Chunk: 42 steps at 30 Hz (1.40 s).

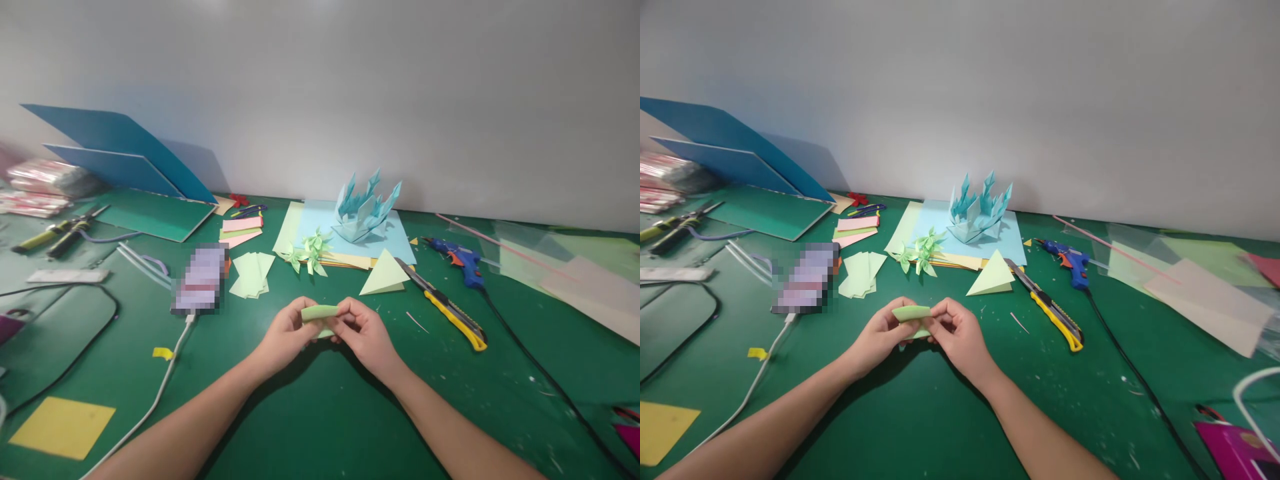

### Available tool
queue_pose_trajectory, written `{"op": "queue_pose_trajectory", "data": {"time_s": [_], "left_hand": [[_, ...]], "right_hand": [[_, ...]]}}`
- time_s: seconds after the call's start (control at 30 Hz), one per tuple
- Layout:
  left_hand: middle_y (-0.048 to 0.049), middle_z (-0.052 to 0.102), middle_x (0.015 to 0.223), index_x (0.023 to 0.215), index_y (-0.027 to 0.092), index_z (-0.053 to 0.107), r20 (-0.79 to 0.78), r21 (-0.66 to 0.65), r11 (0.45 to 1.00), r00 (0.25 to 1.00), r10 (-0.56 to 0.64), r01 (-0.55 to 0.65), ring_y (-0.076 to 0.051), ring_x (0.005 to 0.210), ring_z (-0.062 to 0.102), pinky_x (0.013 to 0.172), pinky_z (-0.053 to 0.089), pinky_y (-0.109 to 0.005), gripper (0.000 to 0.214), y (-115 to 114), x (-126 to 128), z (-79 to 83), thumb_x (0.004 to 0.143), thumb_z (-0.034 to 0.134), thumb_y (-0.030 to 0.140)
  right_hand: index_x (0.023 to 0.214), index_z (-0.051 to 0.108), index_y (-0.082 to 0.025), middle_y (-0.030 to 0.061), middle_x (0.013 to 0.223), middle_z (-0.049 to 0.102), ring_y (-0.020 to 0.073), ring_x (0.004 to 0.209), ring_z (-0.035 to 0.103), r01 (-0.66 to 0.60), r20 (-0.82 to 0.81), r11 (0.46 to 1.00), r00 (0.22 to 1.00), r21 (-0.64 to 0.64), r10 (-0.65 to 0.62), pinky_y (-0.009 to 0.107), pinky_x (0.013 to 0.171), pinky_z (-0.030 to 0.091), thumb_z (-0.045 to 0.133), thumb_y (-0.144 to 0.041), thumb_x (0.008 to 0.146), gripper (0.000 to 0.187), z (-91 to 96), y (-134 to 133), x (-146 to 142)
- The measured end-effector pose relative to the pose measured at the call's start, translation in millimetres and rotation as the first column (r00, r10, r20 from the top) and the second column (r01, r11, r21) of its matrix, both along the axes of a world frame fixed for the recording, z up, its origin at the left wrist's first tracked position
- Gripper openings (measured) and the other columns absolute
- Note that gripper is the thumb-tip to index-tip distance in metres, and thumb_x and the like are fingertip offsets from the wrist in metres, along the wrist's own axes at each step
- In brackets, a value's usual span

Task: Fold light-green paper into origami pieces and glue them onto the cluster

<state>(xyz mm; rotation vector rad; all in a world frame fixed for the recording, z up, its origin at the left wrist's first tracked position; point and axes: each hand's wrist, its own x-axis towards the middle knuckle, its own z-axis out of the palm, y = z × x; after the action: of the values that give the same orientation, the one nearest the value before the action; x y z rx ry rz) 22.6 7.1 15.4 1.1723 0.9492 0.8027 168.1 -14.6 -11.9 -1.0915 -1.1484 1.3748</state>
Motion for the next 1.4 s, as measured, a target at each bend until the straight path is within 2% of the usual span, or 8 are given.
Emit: {"op": "queue_pose_trajectory", "data": {"time_s": [0.23, 0.4, 0.63, 0.9, 1.2, 1.4], "left_hand": [[0.0069, 0.05, 0.051, 0.068, 0.019, 0.049, -0.001, -0.024, 0.998, 0.998, 0.06, -0.06, -0.007, 0.045, 0.043, 0.045, 0.03, -0.019, 0.015, 2.1, -1.5, -4.8, 0.062, 0.061, 0.025], [0.0066, 0.053, 0.047, 0.067, 0.019, 0.048, 0.02, -0.011, 1.0, 0.999, 0.027, -0.027, -0.007, 0.042, 0.044, 0.041, 0.027, -0.018, 0.013, 1.1, 0.2, -0.1, 0.064, 0.059, 0.026], [0.0072, 0.052, 0.045, 0.063, 0.019, 0.048, 0.019, 0.017, 0.999, 0.999, 0.028, -0.028, -0.007, 0.042, 0.047, 0.04, 0.03, -0.019, 0.016, -1.7, 3.8, 5.3, 0.062, 0.062, 0.027], [0.0073, 0.053, 0.05, 0.064, 0.019, 0.046, 0.047, 0.002, 0.998, 0.997, 0.055, -0.055, -0.007, 0.044, 0.05, 0.042, 0.034, -0.019, 0.02, -1.7, 4.5, -0.4, 0.059, 0.065, 0.024], [0.0064, 0.053, 0.053, 0.068, 0.019, 0.048, 0.064, 0.023, 0.998, 0.996, 0.059, -0.061, -0.007, 0.047, 0.051, 0.044, 0.036, -0.02, 0.022, -2.6, 4.0, -4.9, 0.061, 0.068, 0.027], [0.007, 0.053, 0.051, 0.064, 0.019, 0.046, 0.055, 0.013, 0.999, 0.997, 0.045, -0.046, -0.008, 0.045, 0.05, 0.045, 0.038, -0.021, 0.028, -2.2, 4.3, -0.7, 0.06, 0.07, 0.032]], "right_hand": [[0.082, 0.052, -0.021, -0.0055, 0.057, 0.058, 0.0112, 0.053, 0.055, -0.087, -0.046, 0.996, 0.995, 0.004, 0.087, 0.025, 0.058, 0.046, 0.064, -0.048, 0.074, 0.03, 1.9, 0.5, 2.9], [0.084, 0.05, -0.021, -0.0046, 0.055, 0.059, 0.0127, 0.053, 0.054, -0.139, -0.049, 0.99, 0.989, 0.014, 0.14, 0.026, 0.057, 0.043, 0.056, -0.042, 0.08, 0.022, 1.1, -0.2, 2.8], [0.082, 0.046, -0.022, -0.0054, 0.054, 0.057, 0.0131, 0.052, 0.055, -0.134, 0.002, 0.991, 0.991, 0.015, 0.134, 0.026, 0.056, 0.042, 0.053, -0.037, 0.08, 0.017, 1.3, -1.2, 1.1], [0.084, 0.04, -0.024, -0.0081, 0.055, 0.055, 0.0127, 0.051, 0.056, -0.118, -0.001, 0.993, 0.993, 0.026, 0.118, 0.025, 0.055, 0.043, 0.051, -0.03, 0.079, 0.014, -1.5, -1.8, -0.6], [0.086, 0.039, -0.025, -0.0076, 0.056, 0.055, 0.0135, 0.052, 0.057, -0.113, -0.006, 0.993, 0.994, 0.031, 0.113, 0.027, 0.056, 0.045, 0.05, -0.034, 0.081, 0.015, 1.4, -1.9, -1.0], [0.084, 0.041, -0.025, -0.0073, 0.054, 0.054, 0.0141, 0.052, 0.056, -0.105, 0.024, 0.993, 0.994, 0.047, 0.104, 0.027, 0.055, 0.044, 0.051, -0.037, 0.081, 0.016, -0.2, -0.8, -0.9]]}}
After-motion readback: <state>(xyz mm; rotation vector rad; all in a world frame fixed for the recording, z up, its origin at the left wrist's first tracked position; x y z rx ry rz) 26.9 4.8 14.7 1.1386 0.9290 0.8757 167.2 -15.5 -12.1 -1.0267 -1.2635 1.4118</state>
